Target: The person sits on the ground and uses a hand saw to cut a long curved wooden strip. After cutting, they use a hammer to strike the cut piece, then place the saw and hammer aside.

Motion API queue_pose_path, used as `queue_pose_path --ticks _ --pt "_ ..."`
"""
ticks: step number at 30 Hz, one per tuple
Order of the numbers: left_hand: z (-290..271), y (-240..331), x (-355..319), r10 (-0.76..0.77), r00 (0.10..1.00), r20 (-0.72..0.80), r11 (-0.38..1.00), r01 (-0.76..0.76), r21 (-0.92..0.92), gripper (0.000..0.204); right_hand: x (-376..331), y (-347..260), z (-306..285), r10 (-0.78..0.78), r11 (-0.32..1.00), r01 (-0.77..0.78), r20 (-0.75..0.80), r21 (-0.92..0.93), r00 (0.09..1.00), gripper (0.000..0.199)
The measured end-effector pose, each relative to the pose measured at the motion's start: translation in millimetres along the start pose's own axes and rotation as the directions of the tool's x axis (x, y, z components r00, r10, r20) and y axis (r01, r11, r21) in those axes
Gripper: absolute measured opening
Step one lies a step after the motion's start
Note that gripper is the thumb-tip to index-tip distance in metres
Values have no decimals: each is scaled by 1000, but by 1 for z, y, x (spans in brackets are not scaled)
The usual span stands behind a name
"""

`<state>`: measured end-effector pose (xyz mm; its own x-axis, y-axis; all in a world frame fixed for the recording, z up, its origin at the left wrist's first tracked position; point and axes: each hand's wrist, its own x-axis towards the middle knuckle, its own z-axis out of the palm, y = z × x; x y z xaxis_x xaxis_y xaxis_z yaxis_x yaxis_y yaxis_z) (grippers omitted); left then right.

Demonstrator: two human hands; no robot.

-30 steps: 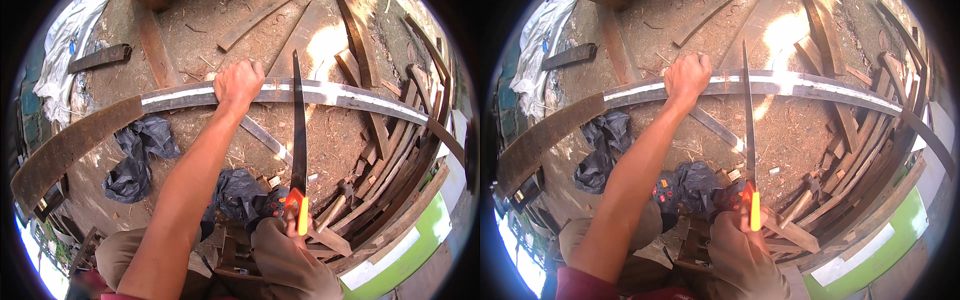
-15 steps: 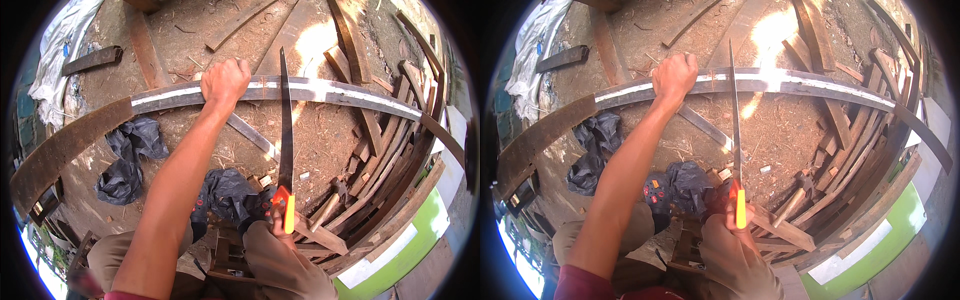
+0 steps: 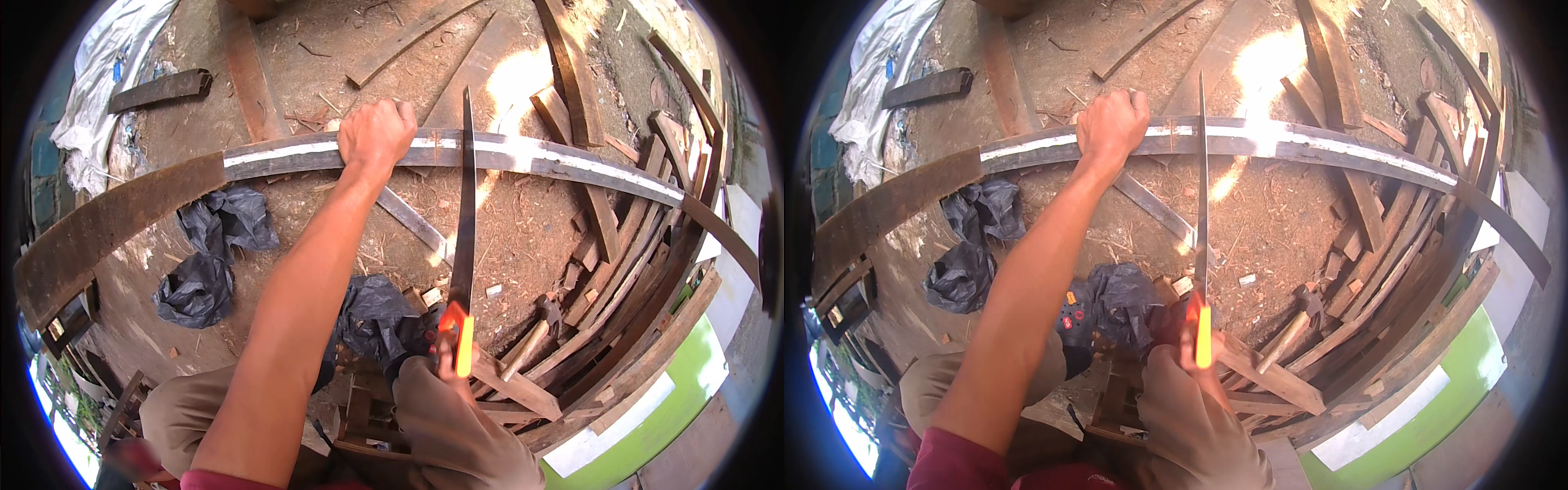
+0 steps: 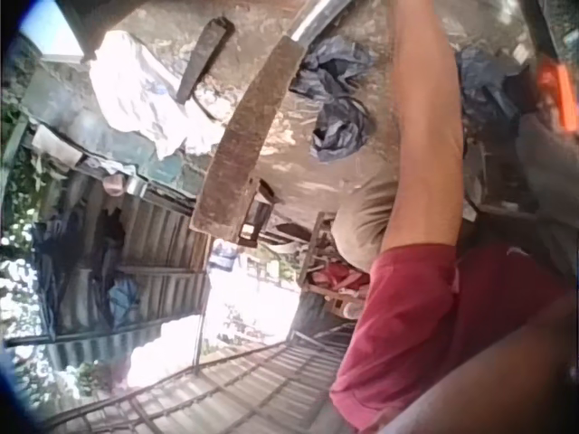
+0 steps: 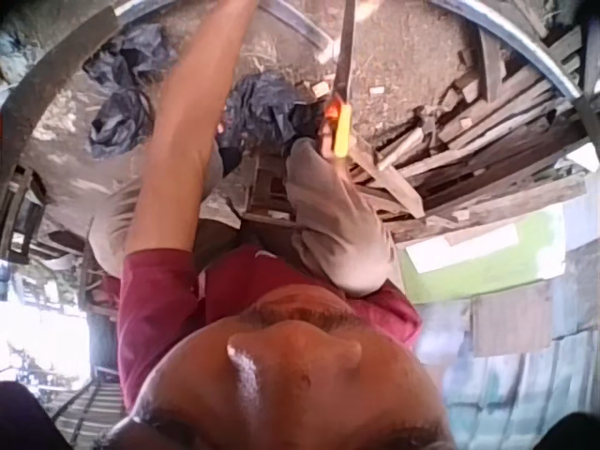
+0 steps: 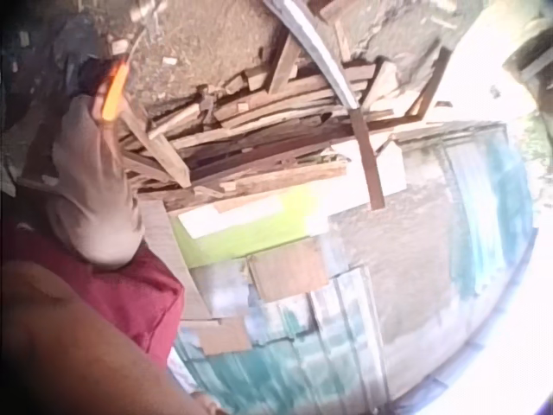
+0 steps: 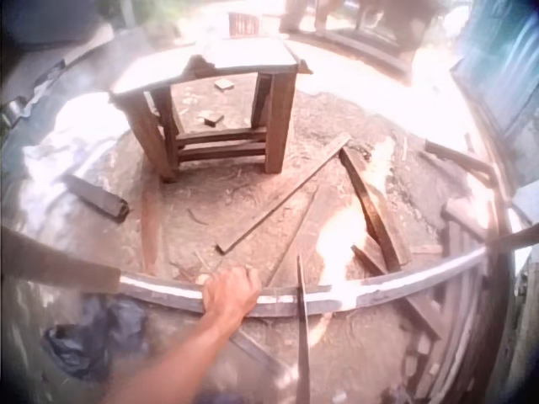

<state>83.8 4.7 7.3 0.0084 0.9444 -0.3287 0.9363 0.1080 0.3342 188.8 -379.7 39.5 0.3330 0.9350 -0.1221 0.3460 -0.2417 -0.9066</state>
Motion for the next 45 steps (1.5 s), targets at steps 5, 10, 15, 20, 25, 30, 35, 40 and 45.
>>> queue_pose_path --ticks 5,10,15,20,25,30,35,40,45 --pt "-7 -14 -3 -44 999 -20 999 44 8 50 45 17 0 -83 997 83 -52 3 995 17" --pt "-3 2 -4 -7 1000 1 999 7 33 50 187 -33 43 -208 978 206 -139 -28 968 17" --pt "-4 2 -1 14 999 33 999 -15 32 52 78 7 18 53 979 -41 -56 201 997 15" --pt "-3 2 -5 -5 999 44 1000 4 30 50 9 -11 -9 -33 999 33 8 21 999 11" --pt "1 9 -5 20 1000 -2 999 -20 38 49 203 -29 40 72 975 -38 -148 221 986 17" --pt "1 7 -10 15 1000 1 998 -15 63 50 190 -25 44 99 974 -85 -55 208 994 15" --pt "-1 8 1 22 999 33 998 -24 65 51 4 -4 -6 59 991 -53 -41 125 997 13" --pt "-6 -8 -2 -54 999 1 997 54 58 50 50 -13 -12 -99 992 99 16 -79 995 16" --pt "-1 7 -2 -10 1000 12 1000 10 29 48 192 -25 36 -222 975 219 -123 -35 967 17"
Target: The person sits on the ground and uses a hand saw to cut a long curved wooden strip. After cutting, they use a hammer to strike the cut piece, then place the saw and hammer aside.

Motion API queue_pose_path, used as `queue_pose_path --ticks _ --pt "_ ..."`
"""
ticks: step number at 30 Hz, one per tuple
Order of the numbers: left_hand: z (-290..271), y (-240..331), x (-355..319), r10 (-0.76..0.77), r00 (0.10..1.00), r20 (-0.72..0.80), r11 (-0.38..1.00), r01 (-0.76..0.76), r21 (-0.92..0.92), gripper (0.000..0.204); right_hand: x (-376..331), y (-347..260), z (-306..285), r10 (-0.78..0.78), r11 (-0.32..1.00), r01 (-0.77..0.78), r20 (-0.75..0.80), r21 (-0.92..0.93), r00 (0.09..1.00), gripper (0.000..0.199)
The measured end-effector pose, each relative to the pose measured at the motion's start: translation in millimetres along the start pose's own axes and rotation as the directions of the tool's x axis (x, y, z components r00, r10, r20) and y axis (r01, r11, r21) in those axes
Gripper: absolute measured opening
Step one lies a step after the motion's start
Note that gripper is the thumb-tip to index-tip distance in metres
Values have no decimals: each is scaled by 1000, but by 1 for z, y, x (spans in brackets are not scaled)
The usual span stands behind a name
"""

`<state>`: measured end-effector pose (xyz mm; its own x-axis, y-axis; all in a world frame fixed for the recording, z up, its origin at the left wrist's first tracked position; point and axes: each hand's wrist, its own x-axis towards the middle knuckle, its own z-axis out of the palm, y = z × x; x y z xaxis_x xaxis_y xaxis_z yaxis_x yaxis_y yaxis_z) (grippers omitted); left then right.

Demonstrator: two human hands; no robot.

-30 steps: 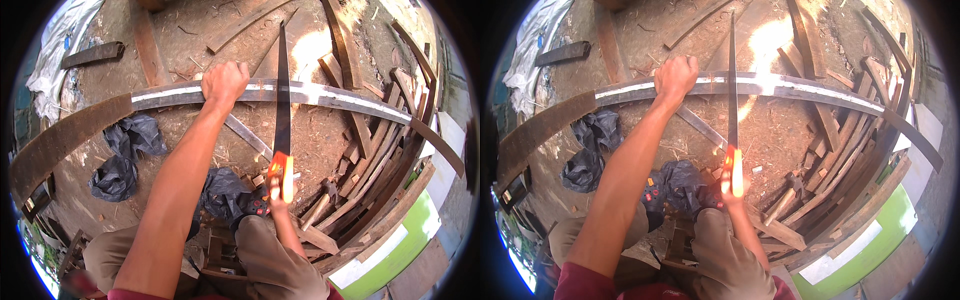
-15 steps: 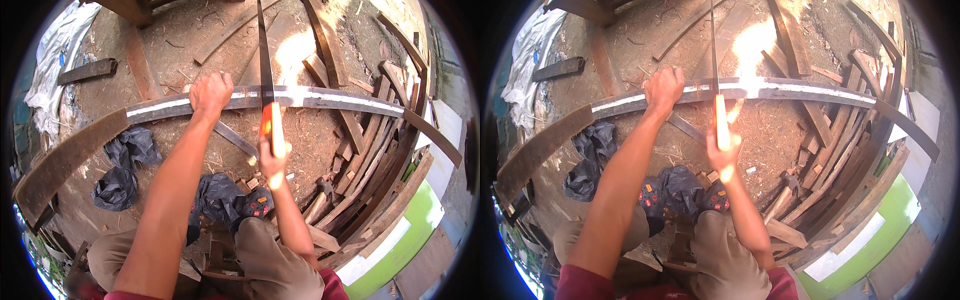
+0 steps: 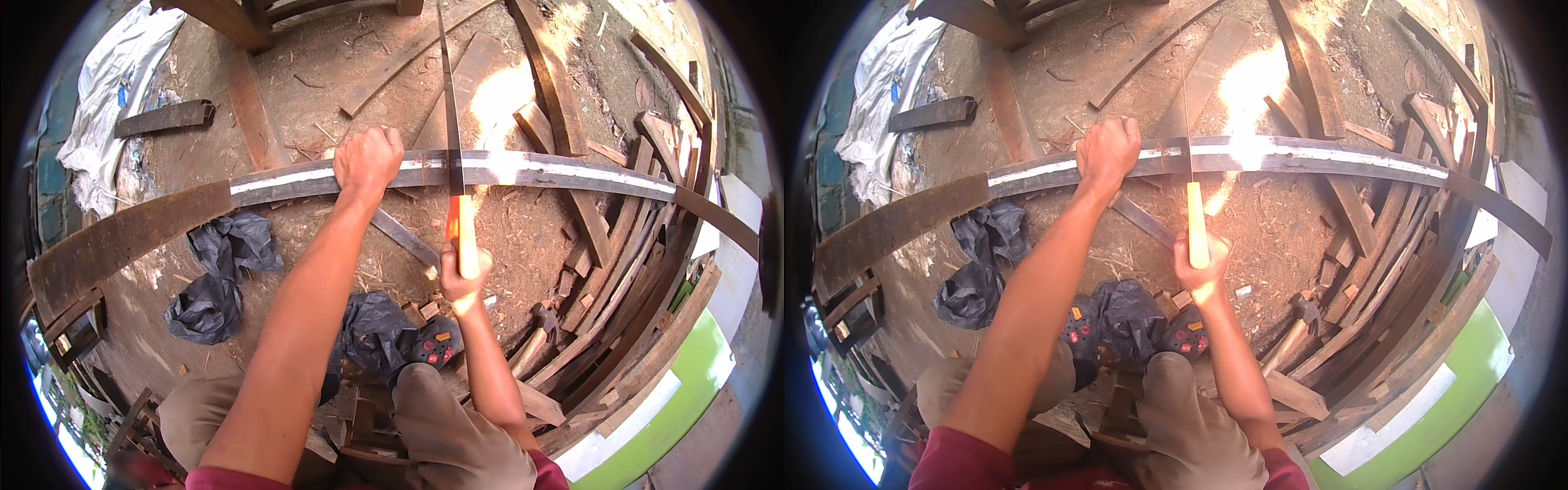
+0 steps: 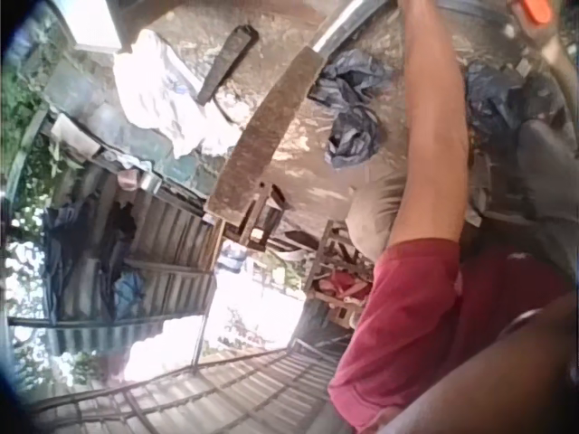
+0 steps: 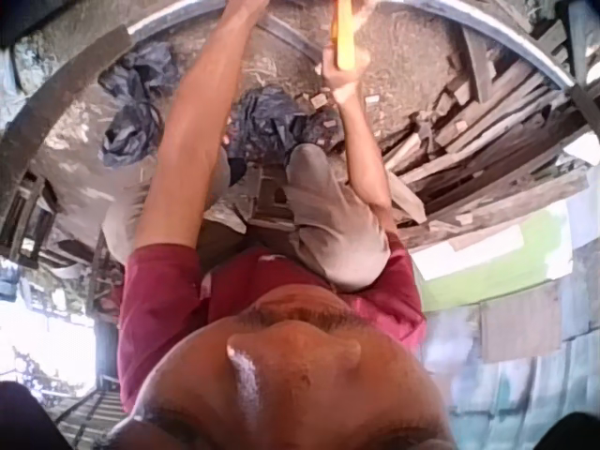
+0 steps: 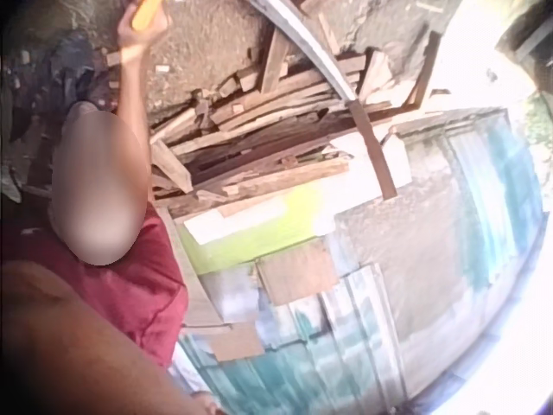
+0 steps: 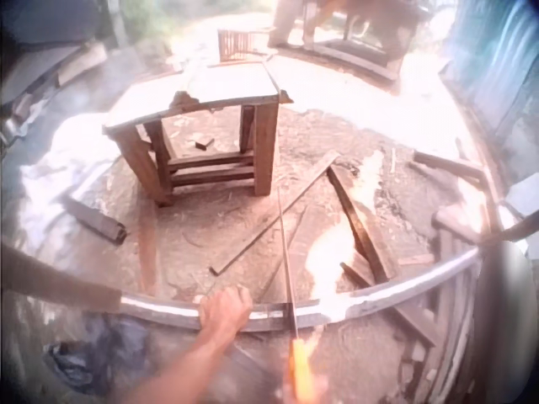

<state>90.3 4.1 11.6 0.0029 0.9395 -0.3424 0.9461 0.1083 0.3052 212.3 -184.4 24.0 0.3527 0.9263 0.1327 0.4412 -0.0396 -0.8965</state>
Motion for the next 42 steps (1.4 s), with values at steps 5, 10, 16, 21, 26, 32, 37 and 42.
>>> queue_pose_path --ticks 5,10,16,21,26,32,37,42 --pt "-3 -15 3 -12 1000 -8 1000 12 27 51 -124 -4 -34 121 992 -123 92 16 988 10" --pt "2 -1 2 37 999 -17 999 -36 17 51 -183 -16 -68 177 984 -177 80 -5 981 9" --pt "-1 -2 2 13 1000 3 999 -13 34 50 3 -8 7 22 999 -22 20 30 1000 20" --pt "-1 -9 4 31 999 -11 999 -31 23 52 -126 20 -28 54 995 -57 42 81 998 11" --pt "-10 -2 2 -42 981 189 998 48 -28 53 -196 -20 -66 173 985 -174 178 -10 969 6" --pt "-2 -8 8 -23 998 63 999 21 33 54 -57 -11 -36 342 923 -362 159 126 926 15" --pt "-14 -2 6 -27 989 148 999 24 22 53 -61 -24 -40 437 862 -460 146 215 887 13" --pt "-9 4 3 4 996 88 1000 -4 -1 51 -182 -34 -89 128 990 -136 180 31 975 16"
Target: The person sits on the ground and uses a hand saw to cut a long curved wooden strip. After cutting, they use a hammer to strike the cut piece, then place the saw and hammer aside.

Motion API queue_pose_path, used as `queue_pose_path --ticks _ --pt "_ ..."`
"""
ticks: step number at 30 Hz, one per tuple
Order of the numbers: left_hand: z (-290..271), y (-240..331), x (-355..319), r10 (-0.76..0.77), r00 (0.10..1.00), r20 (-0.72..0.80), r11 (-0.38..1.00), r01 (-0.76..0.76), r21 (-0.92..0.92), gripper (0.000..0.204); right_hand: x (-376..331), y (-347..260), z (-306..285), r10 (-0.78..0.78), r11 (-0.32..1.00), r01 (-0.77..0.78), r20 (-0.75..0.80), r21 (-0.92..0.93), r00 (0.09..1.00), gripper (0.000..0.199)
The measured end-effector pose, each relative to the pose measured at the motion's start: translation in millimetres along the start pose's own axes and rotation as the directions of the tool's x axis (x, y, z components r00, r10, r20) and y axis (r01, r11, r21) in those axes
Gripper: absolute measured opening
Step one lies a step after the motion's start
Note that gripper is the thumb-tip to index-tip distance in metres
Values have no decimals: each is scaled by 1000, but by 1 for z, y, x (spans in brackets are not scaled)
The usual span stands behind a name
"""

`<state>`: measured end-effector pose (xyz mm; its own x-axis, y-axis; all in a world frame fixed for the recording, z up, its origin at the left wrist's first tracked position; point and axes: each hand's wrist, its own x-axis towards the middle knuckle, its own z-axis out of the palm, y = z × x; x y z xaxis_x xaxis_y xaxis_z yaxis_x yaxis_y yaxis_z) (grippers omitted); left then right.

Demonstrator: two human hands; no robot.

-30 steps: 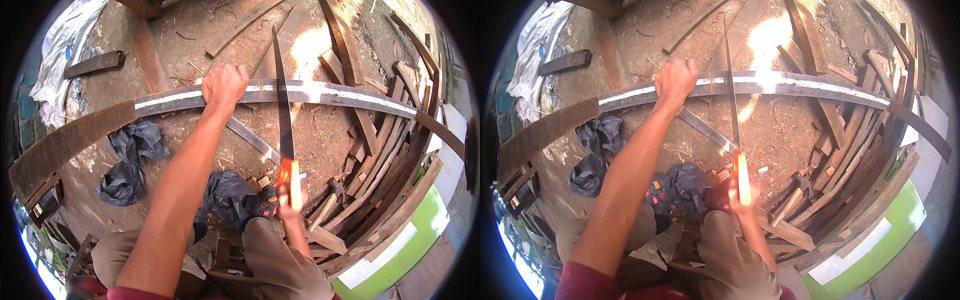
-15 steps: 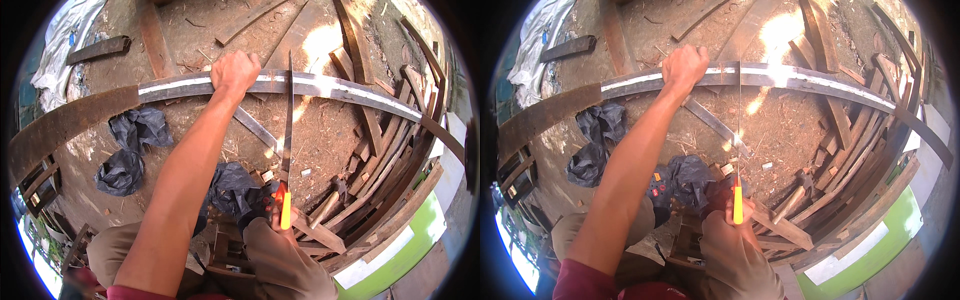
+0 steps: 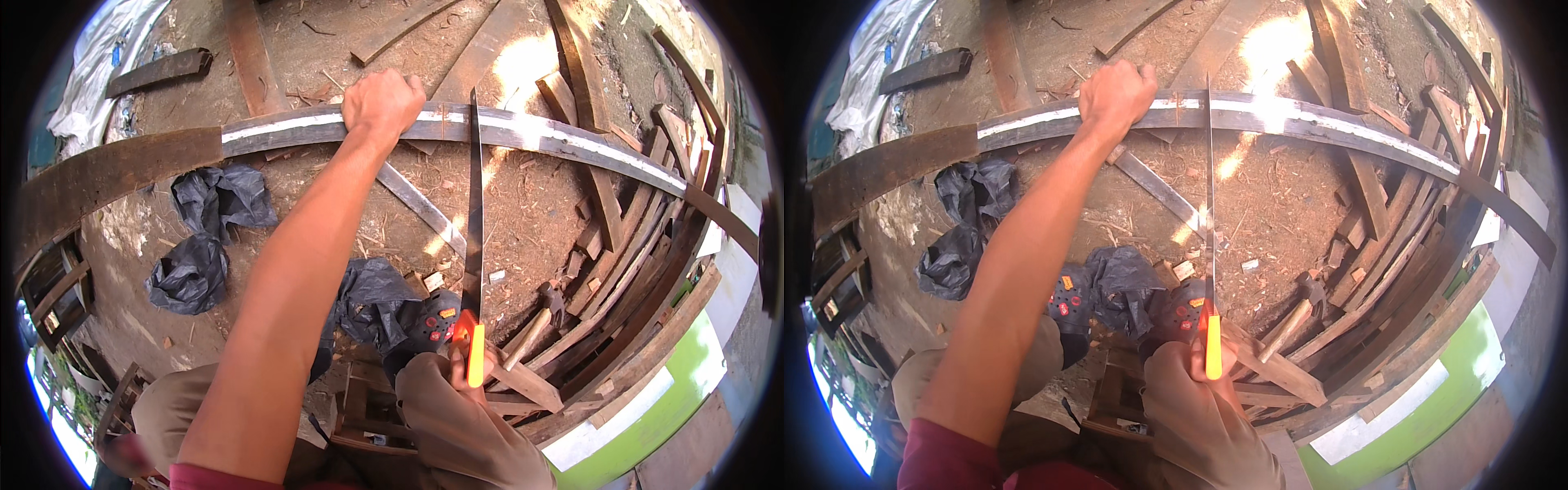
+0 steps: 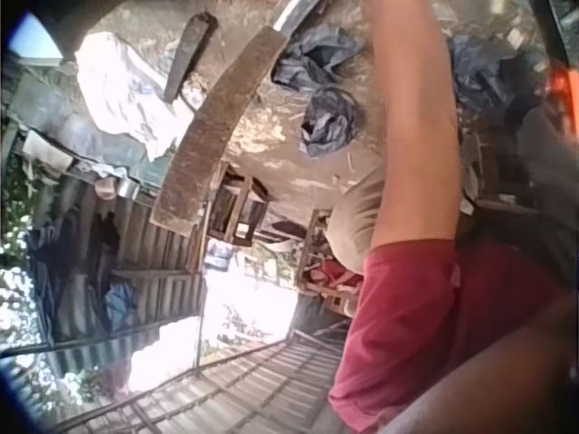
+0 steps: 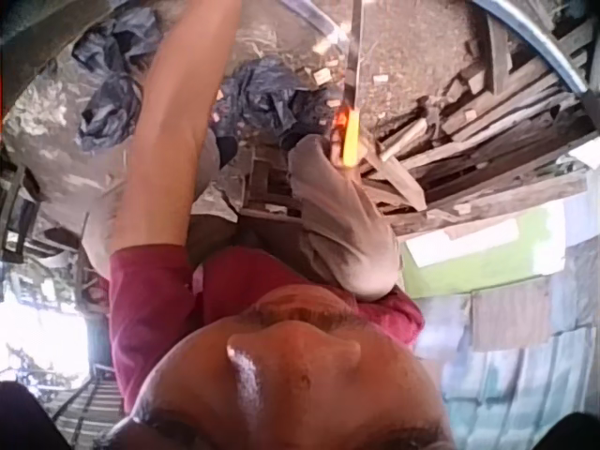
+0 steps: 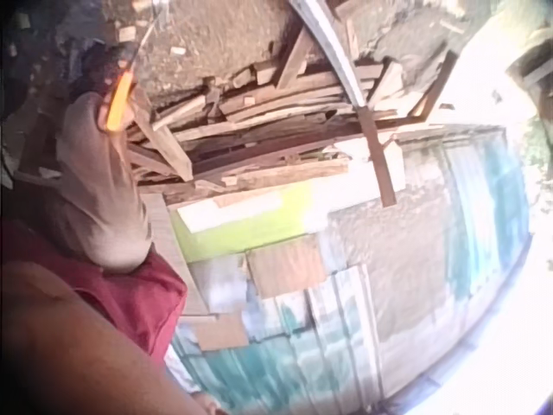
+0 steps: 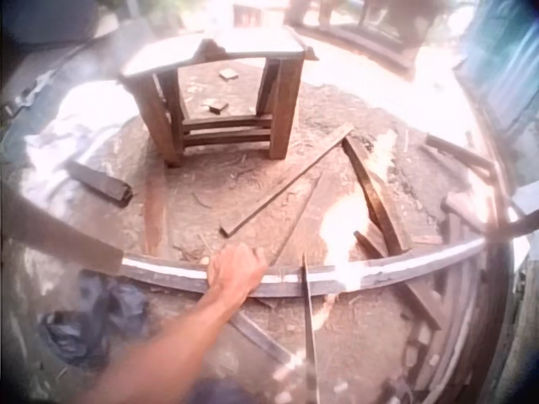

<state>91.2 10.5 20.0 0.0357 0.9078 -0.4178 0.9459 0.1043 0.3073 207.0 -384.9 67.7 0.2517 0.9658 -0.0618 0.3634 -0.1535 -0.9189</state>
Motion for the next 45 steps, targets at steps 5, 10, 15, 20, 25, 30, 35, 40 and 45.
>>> queue_pose_path --ticks 5,10,15,20,25,30,35,40,45 --pt "1 -12 0 -39 999 10 998 39 -45 55 107 15 23 314 864 -274 -29 423 949 9" --pt "2 -5 7 -18 999 -37 1000 19 7 53 157 -19 47 189 980 -173 -187 98 964 11" --pt "0 -7 3 -39 999 -18 999 38 -30 53 111 -25 45 4 993 20 -202 120 979 5" --pt "4 -8 2 -13 997 -78 999 16 30 52 106 -15 53 67 998 -67 -72 7 995 2" --pt "-1 -3 -1 -38 999 -7 998 37 -53 55 114 -19 67 12 1000 -11 -61 12 998 3" --pt "-2 -5 1 -44 998 43 996 47 -76 56 98 -24 63 37 999 -37 -19 -5 999 3" --pt "6 -12 2 12 995 -96 1000 -11 13 56 27 -24 39 35 999 -35 2 8 999 4" --pt "4 -7 3 -6 1000 -30 1000 5 -14 52 80 -25 56 25 1000 -24 -47 16 999 8" --pt "2 -10 3 21 998 -59 995 -27 -99 54 170 -27 79 161 981 -146 -108 131 981 11"
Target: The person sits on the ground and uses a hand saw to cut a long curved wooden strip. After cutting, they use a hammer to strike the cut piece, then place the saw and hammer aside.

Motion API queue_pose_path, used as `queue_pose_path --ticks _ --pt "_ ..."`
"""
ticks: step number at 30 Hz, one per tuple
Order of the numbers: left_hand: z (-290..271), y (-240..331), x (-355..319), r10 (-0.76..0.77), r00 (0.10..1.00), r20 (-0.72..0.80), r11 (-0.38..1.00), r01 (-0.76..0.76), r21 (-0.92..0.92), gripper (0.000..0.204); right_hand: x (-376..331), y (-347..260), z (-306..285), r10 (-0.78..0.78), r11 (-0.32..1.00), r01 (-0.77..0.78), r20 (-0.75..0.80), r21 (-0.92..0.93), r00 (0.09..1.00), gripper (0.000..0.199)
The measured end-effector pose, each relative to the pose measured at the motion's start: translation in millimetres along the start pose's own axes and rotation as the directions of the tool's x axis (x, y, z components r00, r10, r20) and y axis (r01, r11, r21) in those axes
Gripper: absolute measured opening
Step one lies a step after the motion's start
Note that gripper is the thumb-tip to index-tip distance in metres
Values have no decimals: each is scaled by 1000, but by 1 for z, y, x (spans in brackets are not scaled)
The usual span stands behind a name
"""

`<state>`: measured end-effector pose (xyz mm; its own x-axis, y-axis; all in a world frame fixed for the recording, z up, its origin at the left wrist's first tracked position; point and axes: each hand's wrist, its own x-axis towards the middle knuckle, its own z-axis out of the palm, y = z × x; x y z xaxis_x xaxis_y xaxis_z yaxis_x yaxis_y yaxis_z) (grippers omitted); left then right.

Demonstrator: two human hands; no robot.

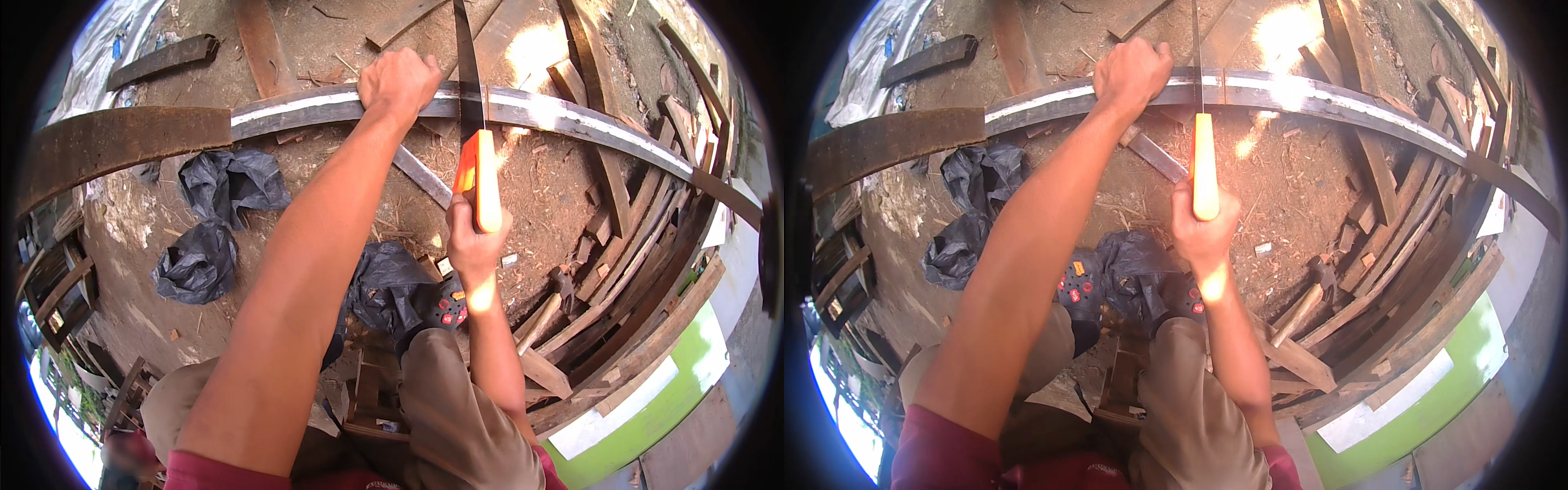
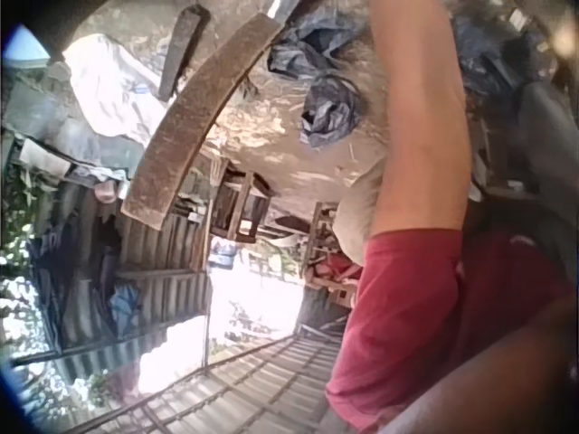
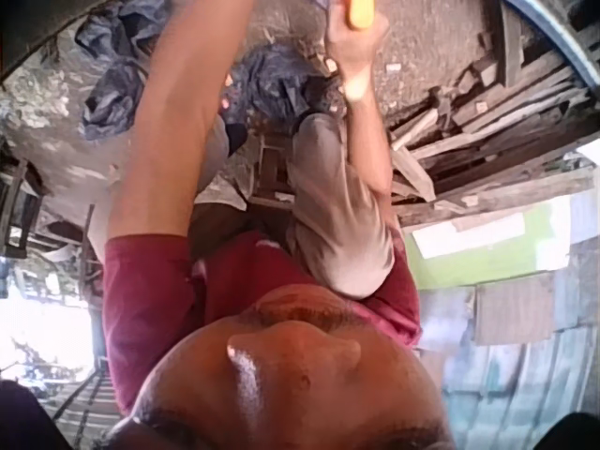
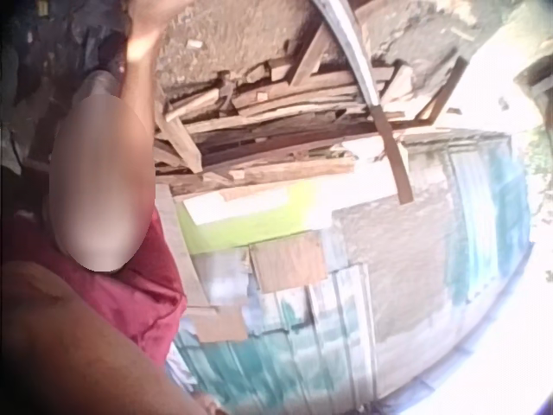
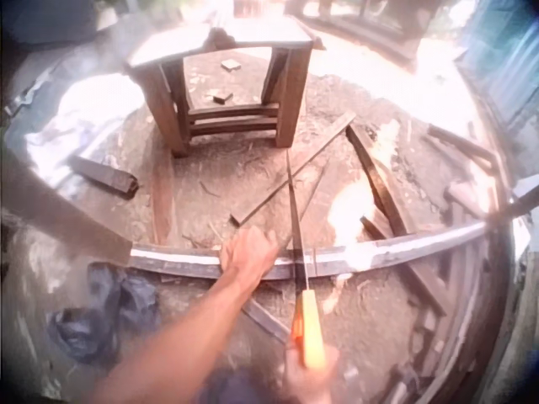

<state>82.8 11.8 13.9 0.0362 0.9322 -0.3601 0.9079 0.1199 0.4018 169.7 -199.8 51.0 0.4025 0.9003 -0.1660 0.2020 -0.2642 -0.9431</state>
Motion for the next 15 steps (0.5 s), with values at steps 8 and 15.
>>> queue_pose_path --ticks 8,15 --pt "-6 1 -1 -49 997 61 996 44 77 51 -121 -5 -55 -321 900 361 188 -246 928 7" --pt "3 5 1 -39 999 26 996 37 80 53 29 11 10 72 971 -55 -66 233 995 20"
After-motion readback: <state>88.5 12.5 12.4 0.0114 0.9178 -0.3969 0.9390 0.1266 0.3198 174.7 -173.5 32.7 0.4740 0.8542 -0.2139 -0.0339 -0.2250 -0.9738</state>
